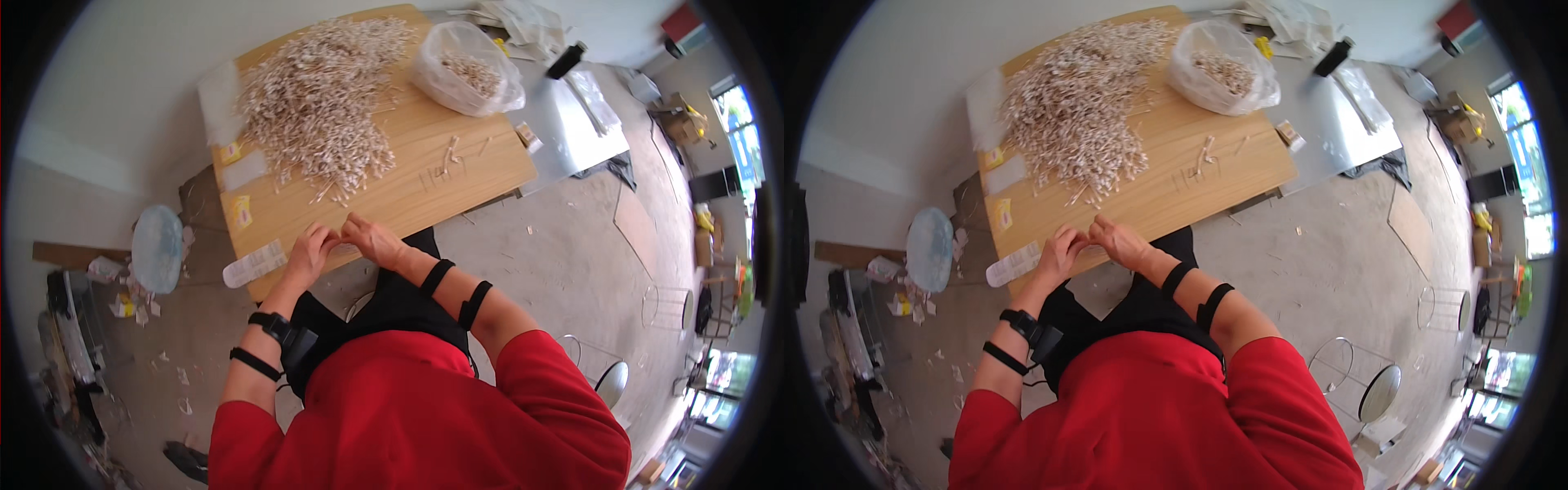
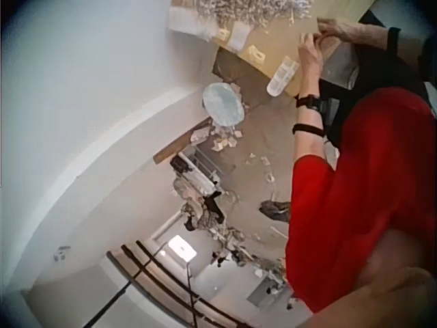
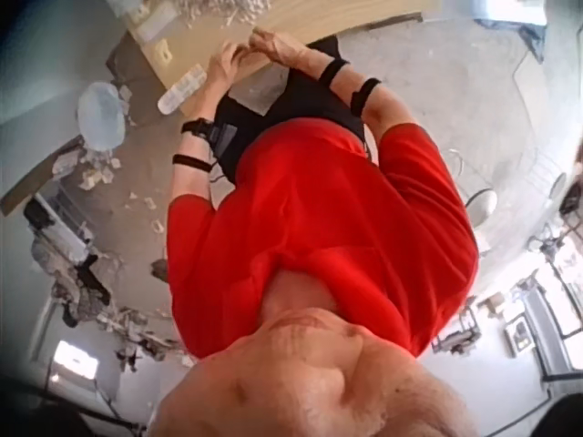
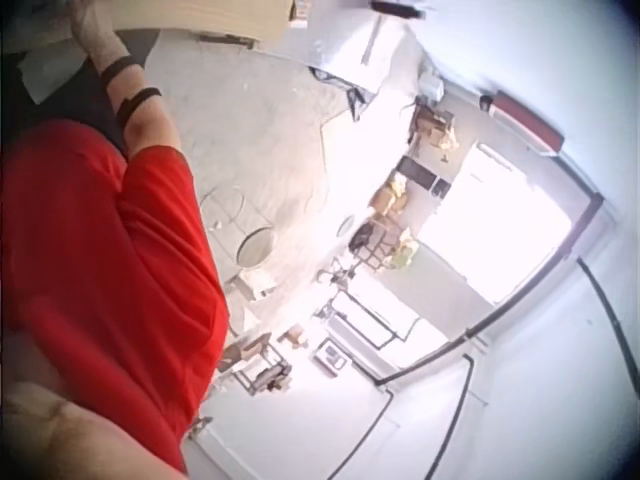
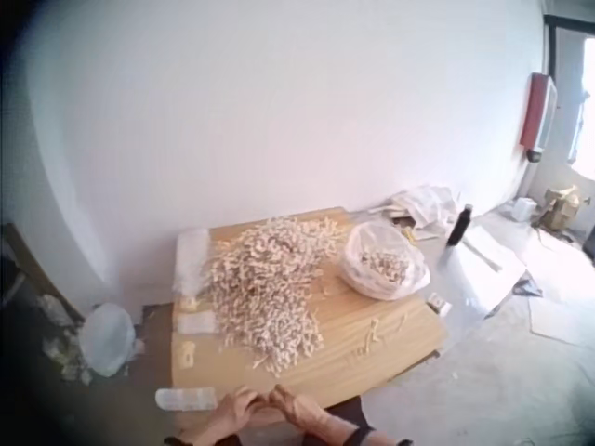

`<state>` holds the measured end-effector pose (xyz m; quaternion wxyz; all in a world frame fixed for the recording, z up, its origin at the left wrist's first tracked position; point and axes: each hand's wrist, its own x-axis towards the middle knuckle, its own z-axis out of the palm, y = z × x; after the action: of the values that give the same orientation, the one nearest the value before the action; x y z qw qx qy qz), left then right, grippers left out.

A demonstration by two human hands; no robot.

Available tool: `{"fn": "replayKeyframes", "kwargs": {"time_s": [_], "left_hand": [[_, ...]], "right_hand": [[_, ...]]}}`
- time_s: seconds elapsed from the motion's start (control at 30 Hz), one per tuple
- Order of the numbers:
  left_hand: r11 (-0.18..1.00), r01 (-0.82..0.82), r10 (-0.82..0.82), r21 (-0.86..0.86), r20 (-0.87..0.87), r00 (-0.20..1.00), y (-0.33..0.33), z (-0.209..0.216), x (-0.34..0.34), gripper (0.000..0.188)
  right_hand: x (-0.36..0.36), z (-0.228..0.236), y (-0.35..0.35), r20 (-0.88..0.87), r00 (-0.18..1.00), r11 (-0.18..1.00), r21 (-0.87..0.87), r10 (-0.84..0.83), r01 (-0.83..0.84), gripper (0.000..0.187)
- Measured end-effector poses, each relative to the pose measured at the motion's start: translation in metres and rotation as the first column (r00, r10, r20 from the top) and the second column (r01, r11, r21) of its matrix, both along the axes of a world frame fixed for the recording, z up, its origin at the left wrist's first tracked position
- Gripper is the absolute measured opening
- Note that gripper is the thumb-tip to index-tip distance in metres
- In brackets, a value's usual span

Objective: The recorder is sorting wooden cotton swabs on a table and placing them into plastic packaging strips.

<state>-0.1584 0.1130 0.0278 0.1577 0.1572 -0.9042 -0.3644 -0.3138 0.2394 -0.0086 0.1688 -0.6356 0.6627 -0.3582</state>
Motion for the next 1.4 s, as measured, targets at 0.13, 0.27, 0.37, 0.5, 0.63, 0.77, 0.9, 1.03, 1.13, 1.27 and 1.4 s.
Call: {"fn": "replayKeyframes", "kwargs": {"time_s": [0.13, 0.27, 0.37, 0.5, 0.63, 0.77, 0.9, 1.03, 1.13, 1.27, 1.4], "left_hand": [[0.999, 0.0, -0.001, 0.038, 0.026, 1.0, 0.002, -0.003, 0.007, 0.008], [0.999, -0.043, 0.043, 0.027, -0.002, 0.999, 0.011, -0.002, 0.009, 0.008], [0.99, -0.066, 0.061, 0.121, 0.045, 0.997, 0.018, 0.009, 0.007, 0.009], [0.991, -0.048, 0.035, 0.122, 0.109, 0.993, 0.019, 0.014, 0.001, 0.011], [0.98, -0.035, 0.018, 0.197, 0.09, 0.996, 0.007, 0.003, 0.002, 0.012], [0.97, -0.003, -0.032, 0.244, 0.14, 0.99, 0.003, 0.003, -0.008, 0.011], [0.978, 0.006, -0.043, 0.21, 0.173, 0.984, 0.006, 0.003, -0.005, 0.012], [0.991, -0.043, 0.037, 0.13, 0.045, 0.998, 0.014, 0.014, 0.002, 0.011], [0.979, -0.094, 0.099, 0.183, -0.022, 0.995, 0.02, 0.03, 0.008, 0.013], [0.914, -0.115, 0.176, 0.389, -0.125, 0.976, 0.024, 0.055, 0.017, 0.016], [0.797, -0.131, 0.293, 0.59, -0.188, 0.938, 0.035, 0.078, 0.026, 0.018]], "right_hand": [[0.008, -0.001, 0.001, 0.046, 0.999, 0.995, -0.098, 0.013, -0.008, 0.01], [0.008, 0.008, 0.011, 0.326, 0.939, 0.987, -0.08, -0.107, 0.141, 0.012], [0.009, 0.016, 0.016, 0.422, 0.89, 0.982, 0.004, -0.175, 0.191, 0.013], [0.007, 0.014, 0.016, 0.327, 0.907, 0.962, 0.038, -0.266, 0.269, 0.017], [-0.001, 0.015, 0.007, 0.489, 0.795, 0.91, 0.372, -0.361, 0.184, 0.018], [-0.017, -0.005, 0.002, 0.687, 0.581, 0.847, 0.531, -0.437, 0.009, 0.019], [-0.007, 0.013, 0.0, 0.557, 0.69, 0.817, 0.571, -0.462, 0.086, 0.01], [0.019, 0.039, 0.007, -0.085, 0.98, 0.981, 0.058, -0.178, 0.183, 0.004], [0.02, 0.058, 0.023, 0.035, 0.981, 0.982, 0.008, -0.191, 0.191, 0.005], [0.02, 0.086, 0.033, 0.207, 0.95, 0.967, -0.048, -0.235, 0.25, 0.005], [0.029, 0.123, 0.038, 0.48, 0.841, 0.957, -0.012, -0.249, 0.29, 0.007]]}}
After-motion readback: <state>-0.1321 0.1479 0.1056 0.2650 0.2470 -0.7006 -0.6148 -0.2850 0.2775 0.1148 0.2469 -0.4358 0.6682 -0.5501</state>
